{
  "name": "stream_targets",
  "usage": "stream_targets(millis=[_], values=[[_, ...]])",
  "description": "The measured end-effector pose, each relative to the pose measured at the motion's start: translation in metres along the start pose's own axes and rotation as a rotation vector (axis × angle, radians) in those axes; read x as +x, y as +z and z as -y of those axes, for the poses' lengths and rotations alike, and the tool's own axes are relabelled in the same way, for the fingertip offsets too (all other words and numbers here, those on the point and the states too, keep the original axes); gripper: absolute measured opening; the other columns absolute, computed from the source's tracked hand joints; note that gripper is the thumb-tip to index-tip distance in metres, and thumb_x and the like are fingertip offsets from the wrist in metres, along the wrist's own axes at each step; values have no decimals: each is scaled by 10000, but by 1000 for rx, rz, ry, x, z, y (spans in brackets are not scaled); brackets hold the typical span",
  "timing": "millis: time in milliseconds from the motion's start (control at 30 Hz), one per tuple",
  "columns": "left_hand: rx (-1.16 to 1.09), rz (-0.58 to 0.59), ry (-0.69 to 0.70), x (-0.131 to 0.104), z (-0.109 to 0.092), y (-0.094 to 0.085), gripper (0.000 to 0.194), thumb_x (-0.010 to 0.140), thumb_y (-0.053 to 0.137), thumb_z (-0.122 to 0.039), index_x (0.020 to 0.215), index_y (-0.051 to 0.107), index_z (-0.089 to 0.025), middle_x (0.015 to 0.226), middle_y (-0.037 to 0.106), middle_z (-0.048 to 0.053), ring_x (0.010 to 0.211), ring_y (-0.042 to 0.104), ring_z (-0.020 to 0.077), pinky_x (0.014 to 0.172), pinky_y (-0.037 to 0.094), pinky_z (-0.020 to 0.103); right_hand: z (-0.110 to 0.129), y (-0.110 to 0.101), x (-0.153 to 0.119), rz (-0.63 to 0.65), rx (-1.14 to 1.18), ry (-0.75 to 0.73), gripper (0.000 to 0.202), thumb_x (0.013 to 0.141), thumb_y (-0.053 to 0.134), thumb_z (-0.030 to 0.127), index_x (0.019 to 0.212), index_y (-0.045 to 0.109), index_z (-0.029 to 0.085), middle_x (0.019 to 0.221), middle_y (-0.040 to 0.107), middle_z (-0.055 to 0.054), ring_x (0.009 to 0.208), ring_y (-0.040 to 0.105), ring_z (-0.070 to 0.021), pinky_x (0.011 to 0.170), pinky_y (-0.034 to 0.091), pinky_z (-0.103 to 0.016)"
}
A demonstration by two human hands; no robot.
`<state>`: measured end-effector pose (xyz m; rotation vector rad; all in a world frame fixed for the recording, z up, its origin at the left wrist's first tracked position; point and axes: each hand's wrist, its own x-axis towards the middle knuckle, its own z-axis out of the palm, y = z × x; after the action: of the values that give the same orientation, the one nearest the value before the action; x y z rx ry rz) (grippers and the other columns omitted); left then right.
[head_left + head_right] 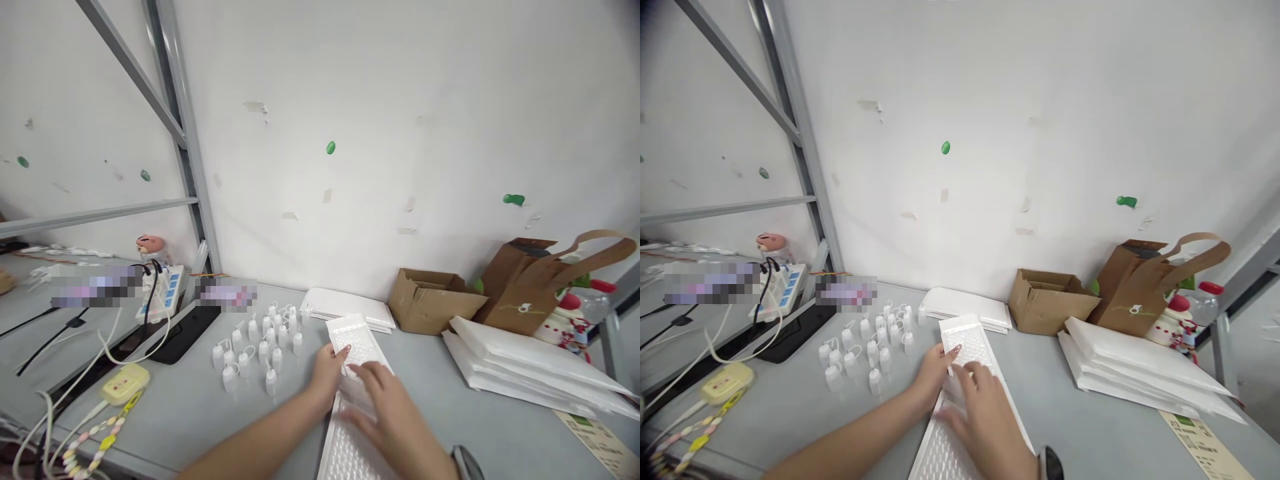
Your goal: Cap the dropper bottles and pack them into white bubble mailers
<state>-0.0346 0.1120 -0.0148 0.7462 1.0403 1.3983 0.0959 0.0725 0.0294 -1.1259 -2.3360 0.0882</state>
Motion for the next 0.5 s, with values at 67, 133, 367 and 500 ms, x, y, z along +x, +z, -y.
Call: stream_targets(millis=[67, 133, 367, 500], values=[[40, 11, 25, 2, -2, -2, 444, 577, 713, -511, 790, 643, -128, 800, 717, 112, 811, 646, 277, 723, 467, 342, 8, 14, -5, 30, -113, -11, 684, 590, 745, 501, 1166, 531, 200, 1121, 601, -164, 966, 577, -352, 745, 486, -444], [99, 20, 42, 3, -3, -3, 459, 630, 672, -526, 842, 636, -121, 835, 716, 125, 829, 650, 277, 727, 478, 343, 7, 20, -6, 98, -172, 112, 743, 514, 800, 461, 1149, 540, 175, 1115, 602, -182, 995, 553, -390, 773, 456, -489], [581, 70, 42, 3, -3, -1, 396, 890, 422, -407, 1044, 576, -77, 956, 686, 138, 836, 658, 222, 686, 521, 328, -32, -13, 13, 548, 313, 409, 167, 699, 651, 320, 734, 584, 171, 671, 620, -1, 630, 560, -162, 561, 398, -244], [1131, 105, 116, 0, -8, 1, 296, 871, 494, -367, 1044, 590, -147, 1042, 625, 44, 872, 616, 205, 748, 520, 366, -70, -56, 30, 204, 598, 426, 279, 719, 615, 451, 665, 567, 181, 662, 600, -5, 602, 531, -155, 536, 398, -256]])
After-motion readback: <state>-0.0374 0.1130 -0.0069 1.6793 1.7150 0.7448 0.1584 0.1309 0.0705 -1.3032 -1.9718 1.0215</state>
